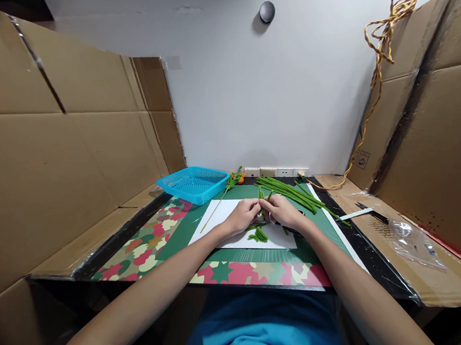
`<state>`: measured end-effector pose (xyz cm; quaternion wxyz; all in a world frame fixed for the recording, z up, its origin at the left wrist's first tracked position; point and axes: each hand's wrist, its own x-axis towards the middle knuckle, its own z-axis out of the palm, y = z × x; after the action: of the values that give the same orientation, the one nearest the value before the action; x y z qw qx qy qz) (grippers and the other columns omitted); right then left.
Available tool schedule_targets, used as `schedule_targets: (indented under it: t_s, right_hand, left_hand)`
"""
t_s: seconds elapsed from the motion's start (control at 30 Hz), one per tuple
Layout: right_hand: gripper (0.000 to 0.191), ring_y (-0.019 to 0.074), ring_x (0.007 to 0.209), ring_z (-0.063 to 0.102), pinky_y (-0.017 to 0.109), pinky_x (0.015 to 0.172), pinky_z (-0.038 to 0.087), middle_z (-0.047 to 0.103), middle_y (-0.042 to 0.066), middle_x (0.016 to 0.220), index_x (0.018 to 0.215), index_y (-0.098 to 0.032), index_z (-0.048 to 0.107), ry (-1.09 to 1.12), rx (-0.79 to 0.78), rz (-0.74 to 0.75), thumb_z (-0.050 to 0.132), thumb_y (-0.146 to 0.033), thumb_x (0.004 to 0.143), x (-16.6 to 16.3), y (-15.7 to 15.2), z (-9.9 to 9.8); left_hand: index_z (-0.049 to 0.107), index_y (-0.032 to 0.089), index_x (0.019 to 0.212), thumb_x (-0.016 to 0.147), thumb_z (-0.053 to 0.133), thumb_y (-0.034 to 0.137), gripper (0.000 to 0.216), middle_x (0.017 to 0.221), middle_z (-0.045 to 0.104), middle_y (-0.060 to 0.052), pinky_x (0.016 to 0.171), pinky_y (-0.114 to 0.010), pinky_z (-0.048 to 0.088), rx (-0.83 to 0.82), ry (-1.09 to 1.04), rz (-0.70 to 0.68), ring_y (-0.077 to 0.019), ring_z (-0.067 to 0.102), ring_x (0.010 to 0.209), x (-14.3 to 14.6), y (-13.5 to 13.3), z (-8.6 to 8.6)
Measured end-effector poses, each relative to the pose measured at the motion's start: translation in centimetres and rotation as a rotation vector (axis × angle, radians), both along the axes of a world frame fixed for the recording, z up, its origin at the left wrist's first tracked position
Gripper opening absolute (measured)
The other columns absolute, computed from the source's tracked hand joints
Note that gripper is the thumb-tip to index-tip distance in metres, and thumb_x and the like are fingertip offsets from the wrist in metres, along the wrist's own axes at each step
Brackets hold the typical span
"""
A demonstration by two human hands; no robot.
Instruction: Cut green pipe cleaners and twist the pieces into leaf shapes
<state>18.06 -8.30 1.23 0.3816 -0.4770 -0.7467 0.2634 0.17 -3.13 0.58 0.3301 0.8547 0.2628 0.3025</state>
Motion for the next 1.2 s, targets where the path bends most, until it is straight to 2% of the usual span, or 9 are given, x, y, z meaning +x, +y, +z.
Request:
schedule_targets:
  t_s: [0.7,1.2]
  right_hand:
    - [0.064,0.0129,0.045,0.049,0.026,0.055,0.039,0.053,0.001,0.046,0.056,-0.019,0.058,-0.001,-0.012,0.002,0.042,-0.062,0.1,0.01,-0.04,0.01]
    - [0.064,0.0125,0.046,0.05,0.026,0.057,0.04,0.053,0.0,0.047,0.056,-0.018,0.059,-0.036,0.002,-0.003,0.041,-0.059,0.102,0.14,0.06,-0.08]
  left_hand:
    - [0.069,0.013,0.078,0.095,0.044,0.035,0.037,0.066,0.062,-0.002,0.058,-0.024,0.035,0.026,0.01,-0.001,-0.0131,0.051,0.06,-0.04,0.18,-0.12]
    - [0.072,0.013,0.081,0.096,0.044,0.034,0.038,0.071,0.067,-0.003,0.06,-0.023,0.038,0.005,0.009,-0.037,-0.0128,0.054,0.061,-0.13,-0.13,0.18]
